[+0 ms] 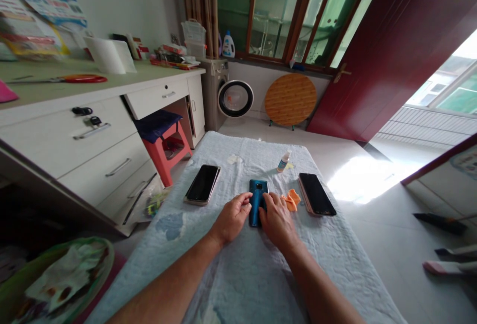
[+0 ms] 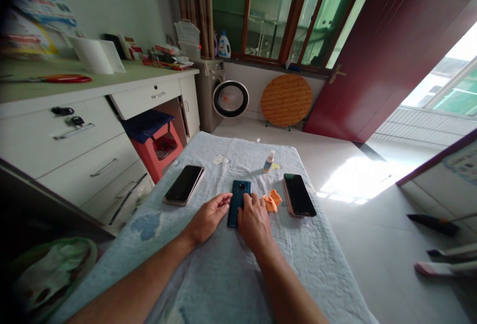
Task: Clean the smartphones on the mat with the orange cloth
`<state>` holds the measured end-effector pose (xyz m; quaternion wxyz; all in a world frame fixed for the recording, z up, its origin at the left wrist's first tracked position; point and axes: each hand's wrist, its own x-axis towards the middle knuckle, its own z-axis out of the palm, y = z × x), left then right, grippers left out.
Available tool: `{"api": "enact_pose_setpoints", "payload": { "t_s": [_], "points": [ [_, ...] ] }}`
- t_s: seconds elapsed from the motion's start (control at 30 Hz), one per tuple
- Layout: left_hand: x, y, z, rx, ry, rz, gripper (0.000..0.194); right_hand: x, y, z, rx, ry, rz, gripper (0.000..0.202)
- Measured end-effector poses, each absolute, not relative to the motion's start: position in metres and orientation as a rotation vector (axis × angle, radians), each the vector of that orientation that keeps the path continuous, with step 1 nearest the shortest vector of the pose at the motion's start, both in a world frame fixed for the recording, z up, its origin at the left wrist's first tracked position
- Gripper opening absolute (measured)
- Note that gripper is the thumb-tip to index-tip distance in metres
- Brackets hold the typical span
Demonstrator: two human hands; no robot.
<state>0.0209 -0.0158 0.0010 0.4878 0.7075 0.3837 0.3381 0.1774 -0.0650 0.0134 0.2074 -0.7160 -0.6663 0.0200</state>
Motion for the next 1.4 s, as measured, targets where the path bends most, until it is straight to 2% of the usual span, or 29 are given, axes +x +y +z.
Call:
{"api": "enact_pose_setpoints", "payload": {
  "t_s": [0.4,0.57,0.8,0.9,0.97,1.07,1.2,1.3,1.4],
  "points": [
    [0.023,-0.012,-0.006,1.633,0.867,0.784,0.038,0.187,-0.06,0.005,-1.861,-1.556,0.242,0.029],
    [0.024,-0.015,0.001,1.571,0.853,0.796,0.037,0.18,-0.06,0.01,-1.65,-1.429,0.362,0.03],
    [0.021,-0.015,0.013,1.457,0.757,0.887,0.038,0.164,-0.067,0.017,-1.404,-1.589,0.527,0.044],
    [0.02,-0.016,0.016,1.474,0.774,0.902,0.04,0.165,-0.069,0.02,-1.352,-1.731,0.529,0.043],
    [0.018,-0.016,0.018,1.497,0.825,0.902,0.039,0.171,-0.069,0.023,-1.398,-1.799,0.412,0.037],
    [0.015,-0.013,0.019,1.519,0.92,0.899,0.038,0.188,-0.067,0.025,-1.591,-1.801,0.067,0.029],
    [0.011,-0.003,0.01,1.522,1.074,0.922,0.038,0.213,-0.064,0.024,-2.017,-1.658,-0.27,0.034],
    [0.01,0.004,0.001,1.594,1.245,0.969,0.038,0.223,-0.064,0.022,-2.258,-1.612,-0.251,0.036],
    [0.01,0.007,-0.003,1.703,1.343,0.925,0.037,0.225,-0.065,0.02,-2.292,-1.674,-0.102,0.027]
  ]
}}
